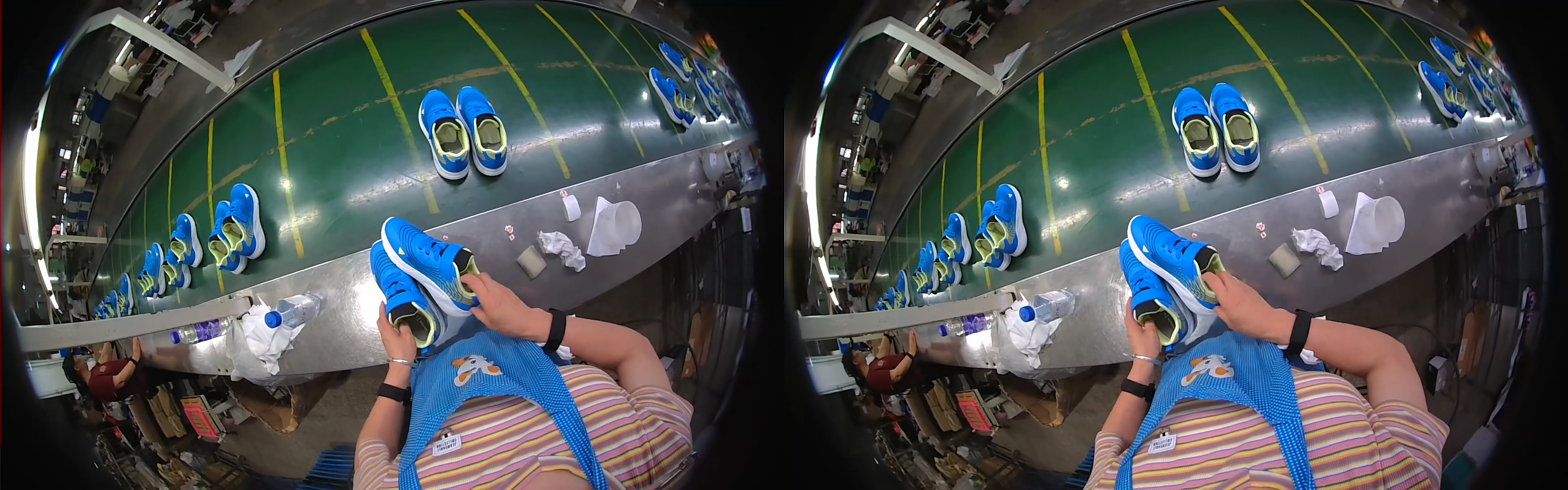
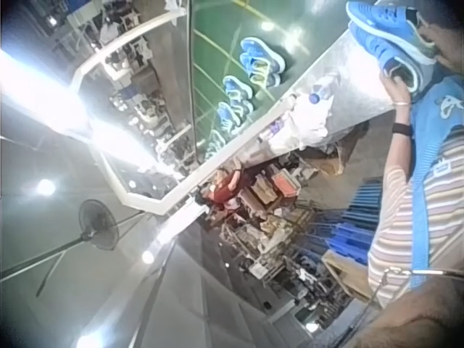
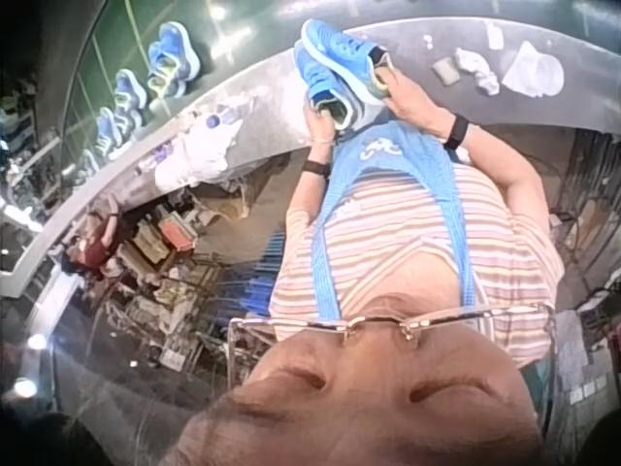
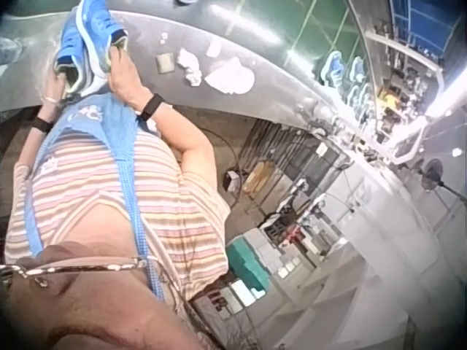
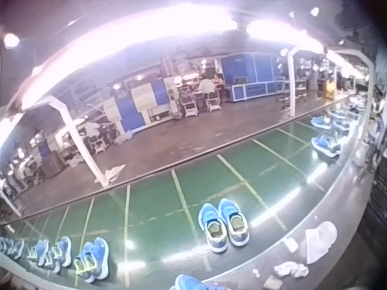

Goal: Cleaning and inspecting shoes on a conveyor belt in a shoe manufacturing facility.

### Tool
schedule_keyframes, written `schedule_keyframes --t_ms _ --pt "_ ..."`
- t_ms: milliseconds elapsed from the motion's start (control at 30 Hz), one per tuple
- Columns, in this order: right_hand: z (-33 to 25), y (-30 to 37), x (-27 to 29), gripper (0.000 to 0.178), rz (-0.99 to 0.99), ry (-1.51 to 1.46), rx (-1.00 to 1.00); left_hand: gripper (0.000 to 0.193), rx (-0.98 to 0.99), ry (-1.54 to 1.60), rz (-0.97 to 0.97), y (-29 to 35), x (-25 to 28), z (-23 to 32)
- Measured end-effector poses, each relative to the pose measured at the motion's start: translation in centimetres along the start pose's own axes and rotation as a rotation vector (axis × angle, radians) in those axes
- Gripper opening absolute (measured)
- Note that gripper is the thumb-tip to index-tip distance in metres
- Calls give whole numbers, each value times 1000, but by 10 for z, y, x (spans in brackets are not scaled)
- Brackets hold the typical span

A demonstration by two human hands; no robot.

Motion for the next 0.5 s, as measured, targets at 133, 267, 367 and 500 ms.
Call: schedule_keyframes --t_ms 133,267,367,500 --pt "3 -9 -9 47 -29 164 70 61 34 -44 84 0 -3 6" --pt "-1 -9 -57 26 -266 206 343 64 81 136 210 4 2 1" --pt "-12 -21 -94 23 -318 343 357 64 79 343 190 -3 0 -10" --pt "-17 -40 -62 21 -582 232 197 47 170 389 59 -18 8 -41"
Point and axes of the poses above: each hand's wrist, its own y-axis away from the middle knuckle, its own x-axis out of the back of the hand, z = x × y, the point moved 6 cm from there along -y, towards the middle knuckle, and after that the axes turned 1 degree about -z, right-handed, at the moved point
